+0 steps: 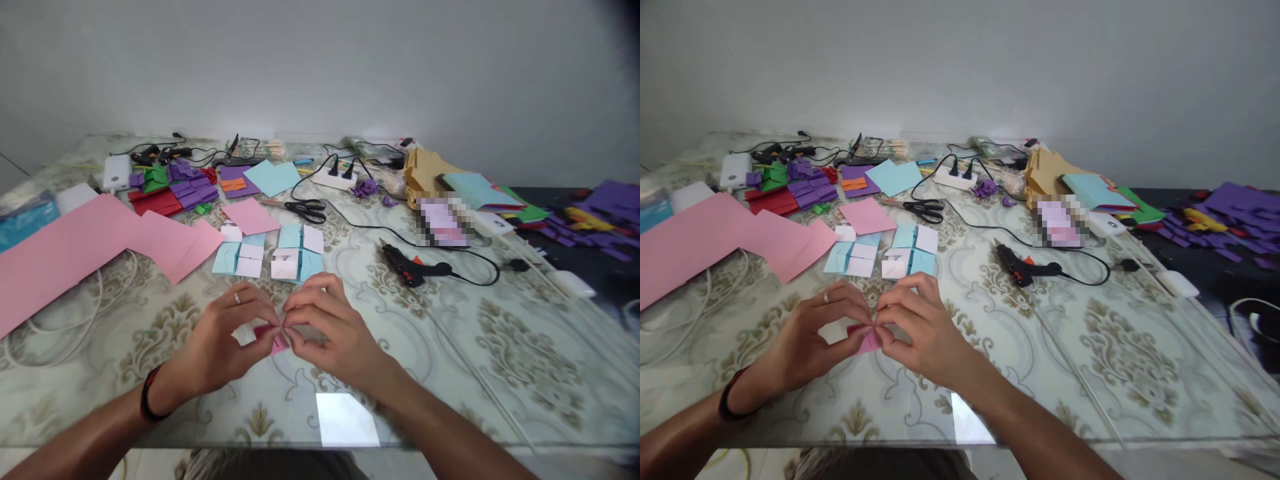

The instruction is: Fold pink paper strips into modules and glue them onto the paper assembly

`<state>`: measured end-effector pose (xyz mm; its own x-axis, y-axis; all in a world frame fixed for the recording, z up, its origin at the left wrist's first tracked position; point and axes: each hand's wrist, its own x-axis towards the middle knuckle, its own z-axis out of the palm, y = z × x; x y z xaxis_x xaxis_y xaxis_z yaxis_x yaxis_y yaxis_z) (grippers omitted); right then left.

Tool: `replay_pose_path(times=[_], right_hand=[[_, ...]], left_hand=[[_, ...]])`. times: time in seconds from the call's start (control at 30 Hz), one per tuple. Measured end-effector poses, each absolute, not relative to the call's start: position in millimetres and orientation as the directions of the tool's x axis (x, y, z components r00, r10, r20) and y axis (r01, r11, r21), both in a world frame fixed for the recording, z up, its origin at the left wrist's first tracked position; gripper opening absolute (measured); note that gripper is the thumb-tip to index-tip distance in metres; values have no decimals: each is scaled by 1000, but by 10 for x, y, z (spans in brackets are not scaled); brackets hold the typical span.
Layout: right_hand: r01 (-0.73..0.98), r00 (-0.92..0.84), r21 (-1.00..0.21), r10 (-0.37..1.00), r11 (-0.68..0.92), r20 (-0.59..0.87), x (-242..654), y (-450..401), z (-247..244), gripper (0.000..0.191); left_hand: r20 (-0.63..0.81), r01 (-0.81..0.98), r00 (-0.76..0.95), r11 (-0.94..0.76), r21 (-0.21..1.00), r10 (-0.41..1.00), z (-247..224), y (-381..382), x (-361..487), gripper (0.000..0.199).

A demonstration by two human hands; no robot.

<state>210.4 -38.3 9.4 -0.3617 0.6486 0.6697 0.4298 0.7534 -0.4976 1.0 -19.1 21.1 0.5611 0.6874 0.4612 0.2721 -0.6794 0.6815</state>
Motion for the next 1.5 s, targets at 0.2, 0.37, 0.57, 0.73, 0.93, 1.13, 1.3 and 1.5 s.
replay_pose_path(times=[0.2, 0.37, 0.57, 0.73, 0.93, 1.13, 1.3, 1.5], right_hand=[[422, -373, -515, 660, 746, 652, 2062, -424, 75, 19], [432, -346, -530, 677, 729, 650, 2077, -423, 109, 22], [439, -303, -563, 705, 700, 641, 2155, -386, 170, 22], [462, -265, -589, 737, 663, 622, 2205, -357, 194, 20], [435, -317, -595, 734, 676, 601, 2129, -379, 133, 20], [423, -336, -599, 732, 680, 593, 2102, -385, 101, 19], [424, -347, -610, 743, 669, 573, 2133, -369, 107, 20], [410, -383, -609, 734, 679, 560, 2091, -392, 76, 20]], left_hand=[[468, 293, 611, -732, 615, 638, 216, -212, 30, 17], [460, 306, 613, -730, 611, 642, 239, -192, -10, 22], [393, 300, 593, -646, 702, 702, 283, -122, -124, 19], [305, 369, 506, -522, 769, 807, 343, -35, -230, 22], [312, 312, 572, -553, 773, 758, 268, -118, -138, 12], [311, 296, 613, -576, 762, 726, 145, -175, -54, 12], [313, 320, 604, -582, 747, 733, 173, -162, -83, 11], [378, 272, 617, -638, 720, 690, 180, -192, -37, 13]])
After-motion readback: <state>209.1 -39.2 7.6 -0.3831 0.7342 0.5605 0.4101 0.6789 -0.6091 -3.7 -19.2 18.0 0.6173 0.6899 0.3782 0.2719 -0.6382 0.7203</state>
